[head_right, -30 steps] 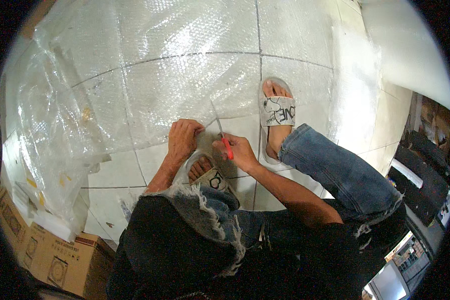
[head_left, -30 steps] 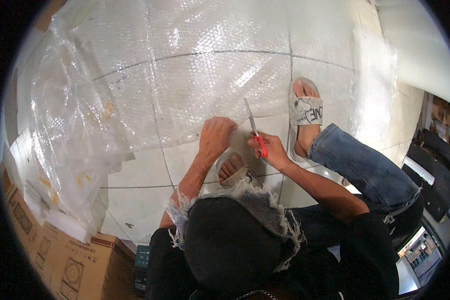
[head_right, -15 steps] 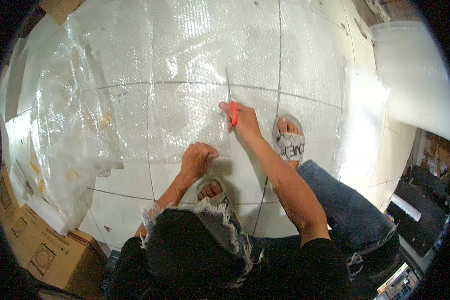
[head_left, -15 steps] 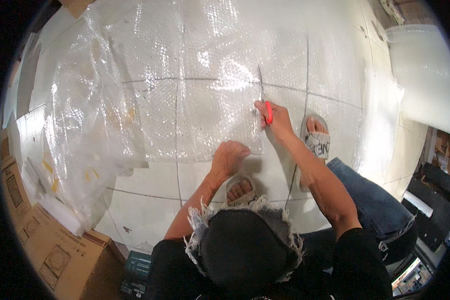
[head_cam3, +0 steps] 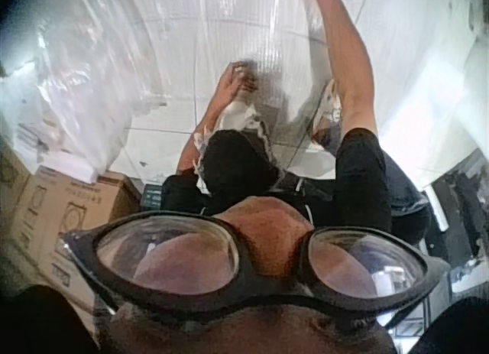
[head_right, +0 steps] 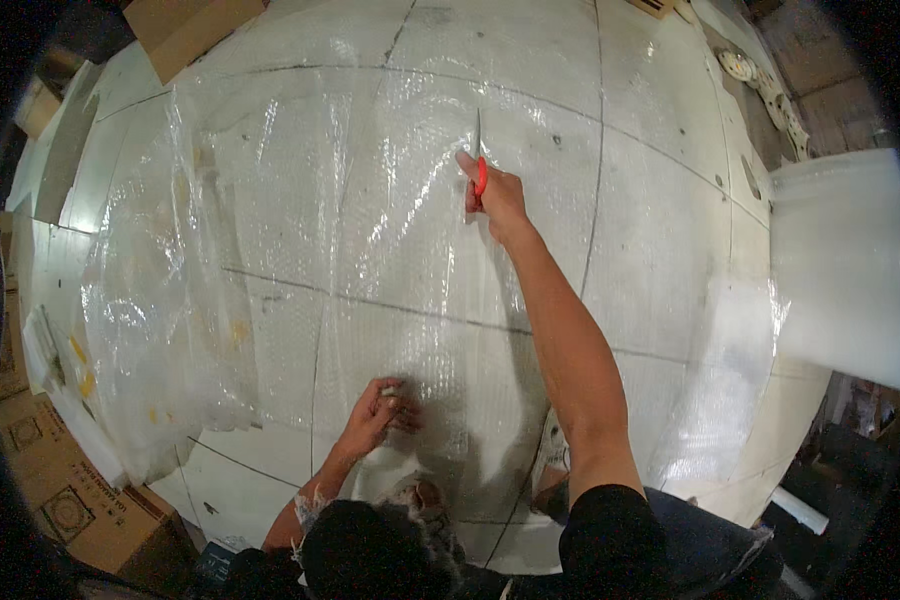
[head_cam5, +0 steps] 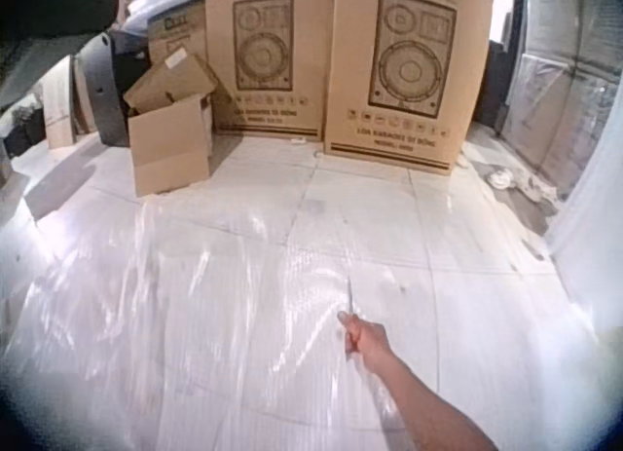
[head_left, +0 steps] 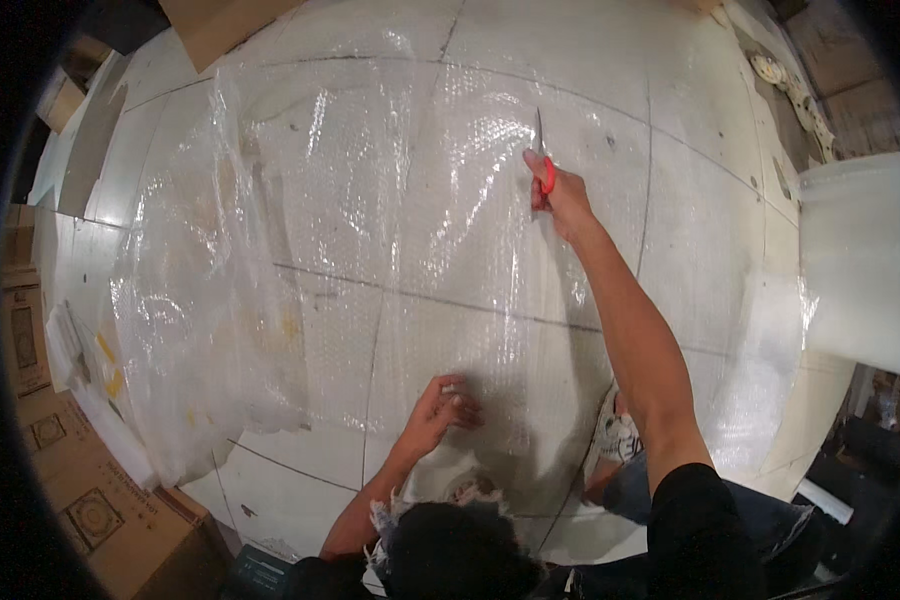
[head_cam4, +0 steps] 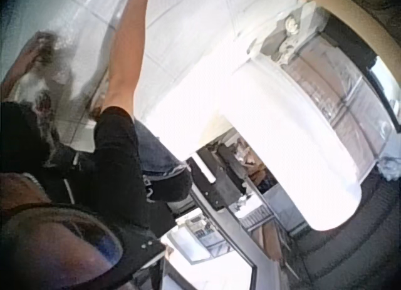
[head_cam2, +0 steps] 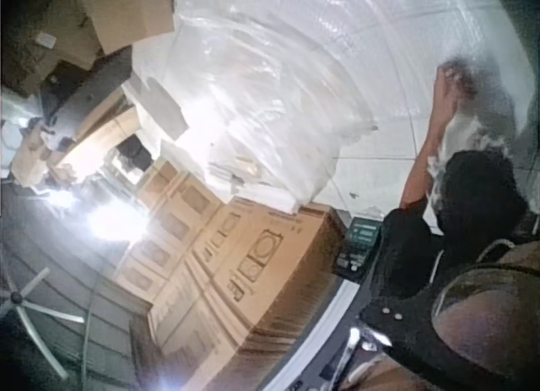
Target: The person sits on a tiled floor and uses red-handled scissors to cut a large sheet of bubble wrap into smaller pieces. They repeatedly cut along the grid lines and gather the cut sections.
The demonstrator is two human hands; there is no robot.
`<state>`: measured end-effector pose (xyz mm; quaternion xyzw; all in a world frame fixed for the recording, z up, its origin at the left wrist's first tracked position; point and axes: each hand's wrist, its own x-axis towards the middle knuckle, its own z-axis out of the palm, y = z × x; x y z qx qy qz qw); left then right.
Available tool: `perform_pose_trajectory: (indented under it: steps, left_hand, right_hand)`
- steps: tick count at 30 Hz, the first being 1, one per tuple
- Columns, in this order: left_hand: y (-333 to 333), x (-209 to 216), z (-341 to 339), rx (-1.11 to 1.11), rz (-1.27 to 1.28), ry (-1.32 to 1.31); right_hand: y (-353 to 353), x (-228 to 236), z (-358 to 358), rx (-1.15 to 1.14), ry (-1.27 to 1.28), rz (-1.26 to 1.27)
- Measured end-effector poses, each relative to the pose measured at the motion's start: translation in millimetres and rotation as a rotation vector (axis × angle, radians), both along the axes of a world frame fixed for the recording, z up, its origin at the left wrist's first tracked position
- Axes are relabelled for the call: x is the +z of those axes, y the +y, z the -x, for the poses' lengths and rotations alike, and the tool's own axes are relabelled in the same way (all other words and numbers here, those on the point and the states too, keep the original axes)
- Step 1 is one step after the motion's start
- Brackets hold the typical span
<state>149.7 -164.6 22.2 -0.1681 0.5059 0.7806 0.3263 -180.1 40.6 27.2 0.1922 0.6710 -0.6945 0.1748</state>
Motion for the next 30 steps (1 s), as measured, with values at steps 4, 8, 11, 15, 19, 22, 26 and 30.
perform_pose_trajectory:
  steps: [4,8,11,15,19,22,26,30]
  left_hand:
    - [4,12,11,0.046,0.007,-0.054]
    - [2,9,8,0.031,0.123,-0.101]
    - [1,-12,-9,0.059,0.135,-0.093]
    - [7,-30,-11,0.096,0.142,-0.101]
    - [12,14,10,0.097,0.101,-0.209]
    - [-2,31,29,0.078,0.278,-0.017]
    - [-70,23,113,-0.061,1.317,0.729]
    - [-216,-6,128,-0.111,1.550,0.484]
  right_hand:
    - [-1,-4,81,0.003,0.032,-0.021]
    - [-7,0,160,0.054,0.047,0.001]
    - [-10,1,224,0.070,0.045,-0.010]
    - [-5,37,313,0.071,0.186,-0.020]
    - [5,88,333,0.041,0.464,0.031]
    - [37,99,275,0.071,0.552,-0.174]
    - [159,59,115,0.307,0.529,-1.107]
    - [224,36,-41,0.421,0.402,-1.311]
